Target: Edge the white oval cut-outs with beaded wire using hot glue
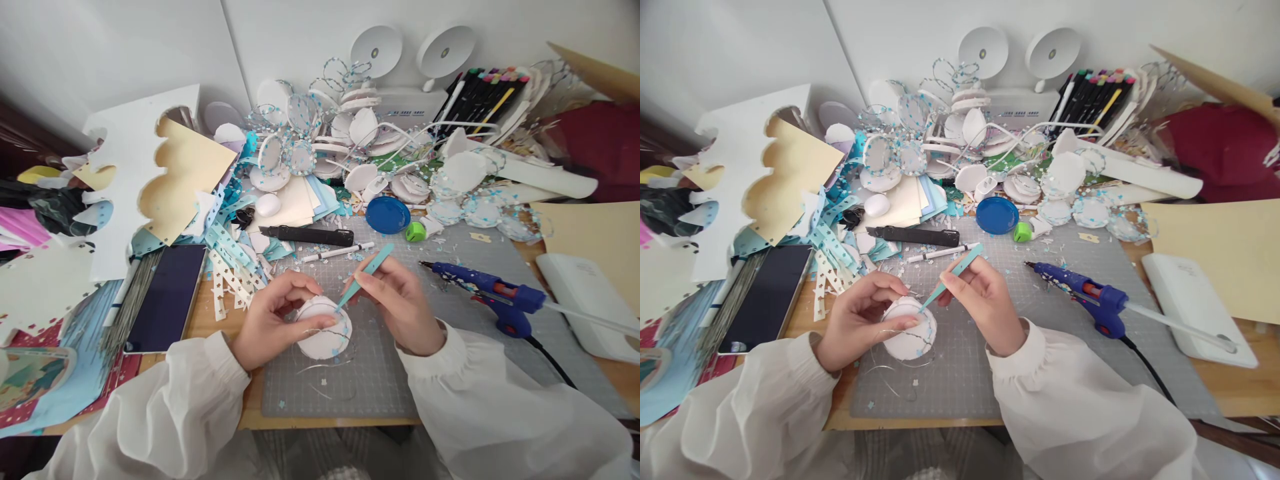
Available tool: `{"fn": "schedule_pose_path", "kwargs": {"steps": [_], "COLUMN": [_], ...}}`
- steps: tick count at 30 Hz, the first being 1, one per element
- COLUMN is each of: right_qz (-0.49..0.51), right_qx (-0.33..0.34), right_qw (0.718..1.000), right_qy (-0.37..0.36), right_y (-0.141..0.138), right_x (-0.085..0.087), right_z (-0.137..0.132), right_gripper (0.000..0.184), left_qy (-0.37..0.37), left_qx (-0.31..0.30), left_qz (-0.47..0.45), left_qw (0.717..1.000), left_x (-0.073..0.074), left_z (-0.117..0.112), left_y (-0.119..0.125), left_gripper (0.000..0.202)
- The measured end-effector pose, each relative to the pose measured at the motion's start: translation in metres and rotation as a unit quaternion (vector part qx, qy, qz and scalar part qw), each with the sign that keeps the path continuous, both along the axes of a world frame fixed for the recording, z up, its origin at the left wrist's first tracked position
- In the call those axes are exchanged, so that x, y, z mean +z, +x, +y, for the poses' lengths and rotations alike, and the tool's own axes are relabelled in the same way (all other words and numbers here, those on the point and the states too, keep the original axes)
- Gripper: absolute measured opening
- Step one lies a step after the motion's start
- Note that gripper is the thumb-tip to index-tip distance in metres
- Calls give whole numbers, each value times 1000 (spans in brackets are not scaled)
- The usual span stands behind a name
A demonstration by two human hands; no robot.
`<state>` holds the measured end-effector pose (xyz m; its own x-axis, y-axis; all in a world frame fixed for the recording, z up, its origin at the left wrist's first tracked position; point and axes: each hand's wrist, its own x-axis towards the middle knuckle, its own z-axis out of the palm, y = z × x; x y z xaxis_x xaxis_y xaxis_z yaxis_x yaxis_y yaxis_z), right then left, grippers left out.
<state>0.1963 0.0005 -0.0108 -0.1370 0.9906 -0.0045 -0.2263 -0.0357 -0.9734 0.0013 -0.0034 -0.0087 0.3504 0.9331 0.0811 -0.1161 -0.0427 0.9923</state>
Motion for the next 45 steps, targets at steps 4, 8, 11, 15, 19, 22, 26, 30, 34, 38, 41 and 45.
{"fn": "schedule_pose_path", "kwargs": {"steps": [4,8,11,15,19,22,26,30,34,38,41,45], "right_qz": [3,-1,-3,-8,-16,-27,-40,-43,-27,-9,9,1], "right_qx": [6,5,1,0,-1,3,3,-4,-17,-96,-166,-193], "right_qw": [1000,1000,1000,1000,1000,999,999,999,999,995,986,981], "right_qy": [-3,1,8,18,21,26,33,32,26,5,-16,-5], "right_y": [1,1,1,1,2,3,3,1,1,3,6,8], "right_x": [1,2,1,-1,-1,1,3,4,1,0,1,-1], "right_z": [-1,-1,0,1,1,0,-2,-2,-2,4,11,15], "right_gripper": [12,12,11,11,12,13,14,15,13,13,15,14], "left_qy": [6,9,8,10,5,-3,-9,5,1,-18,-29,-22], "left_qx": [0,1,-3,-13,-19,-22,-24,-23,-23,-18,-22,-21], "left_qz": [6,7,3,1,5,16,35,39,44,53,57,77], "left_qw": [1000,1000,1000,1000,1000,1000,999,999,999,998,998,997], "left_x": [0,-1,-1,-1,-1,0,1,0,0,1,2,1], "left_z": [0,0,0,0,1,1,0,1,1,0,-1,0], "left_y": [0,0,0,-1,-1,-1,0,0,0,0,1,0], "left_gripper": [31,31,31,29,29,28,27,25,21,22,22,21]}}
